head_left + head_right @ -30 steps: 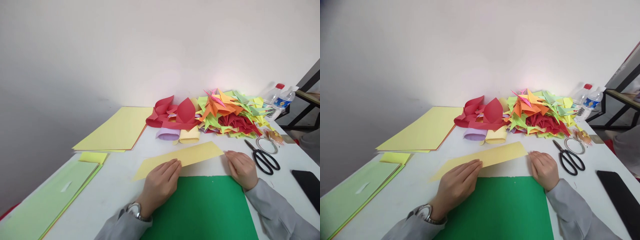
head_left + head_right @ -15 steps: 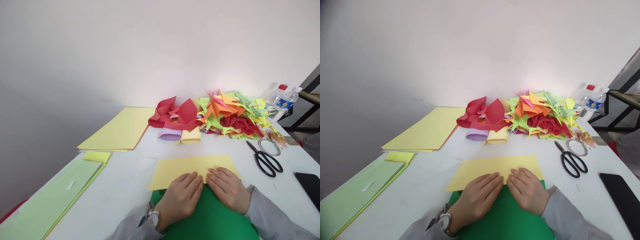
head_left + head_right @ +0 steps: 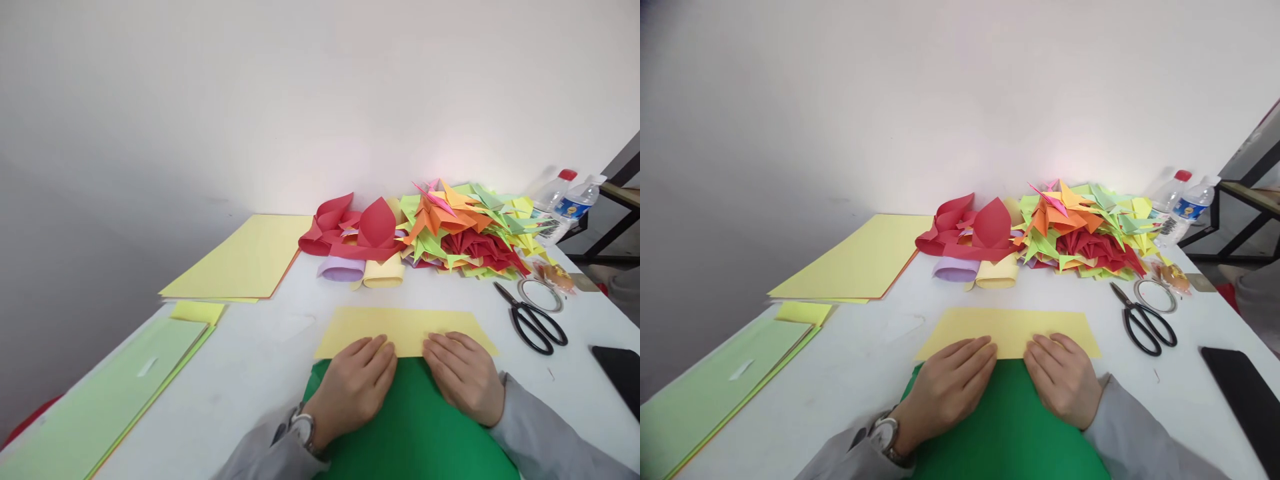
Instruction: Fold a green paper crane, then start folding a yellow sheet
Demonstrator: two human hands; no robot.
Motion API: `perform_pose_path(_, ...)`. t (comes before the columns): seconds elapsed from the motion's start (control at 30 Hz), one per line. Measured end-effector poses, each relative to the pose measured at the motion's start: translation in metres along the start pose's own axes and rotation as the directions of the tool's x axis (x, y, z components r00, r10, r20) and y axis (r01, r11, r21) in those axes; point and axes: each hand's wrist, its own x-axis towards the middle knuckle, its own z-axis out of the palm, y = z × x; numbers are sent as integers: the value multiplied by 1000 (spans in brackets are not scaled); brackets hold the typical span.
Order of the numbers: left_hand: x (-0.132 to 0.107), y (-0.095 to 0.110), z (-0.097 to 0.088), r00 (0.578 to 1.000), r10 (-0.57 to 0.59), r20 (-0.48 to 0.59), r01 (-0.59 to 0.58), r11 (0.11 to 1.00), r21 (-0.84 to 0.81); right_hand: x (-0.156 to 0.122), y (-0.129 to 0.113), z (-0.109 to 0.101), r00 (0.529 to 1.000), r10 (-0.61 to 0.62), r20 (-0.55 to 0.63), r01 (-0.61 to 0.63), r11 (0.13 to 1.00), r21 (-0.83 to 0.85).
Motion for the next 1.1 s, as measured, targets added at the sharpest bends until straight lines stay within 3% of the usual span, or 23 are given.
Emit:
perform_pose_path(0.43,-17,-57,-24,998,-55,-43,65,957,284,-6,25,-3,989,108,-97,-117,989,-91)
perform_pose_path(0.73,-19,-71,-36,998,-50,-50,66,904,421,-5,23,-6,994,42,-103,-54,992,-114)
perform_pose_path(0.87,-22,-76,-42,986,-74,-147,139,852,504,-6,26,-7,998,12,-58,-22,985,-174)
perform_pose_path(1.0,-25,-78,-45,943,-170,-285,308,771,558,-8,30,-7,998,27,-57,-39,972,-233)
perform_pose_path(1.1,-27,-79,-46,920,-203,-336,366,755,545,-7,29,-8,998,21,-52,-32,977,-213)
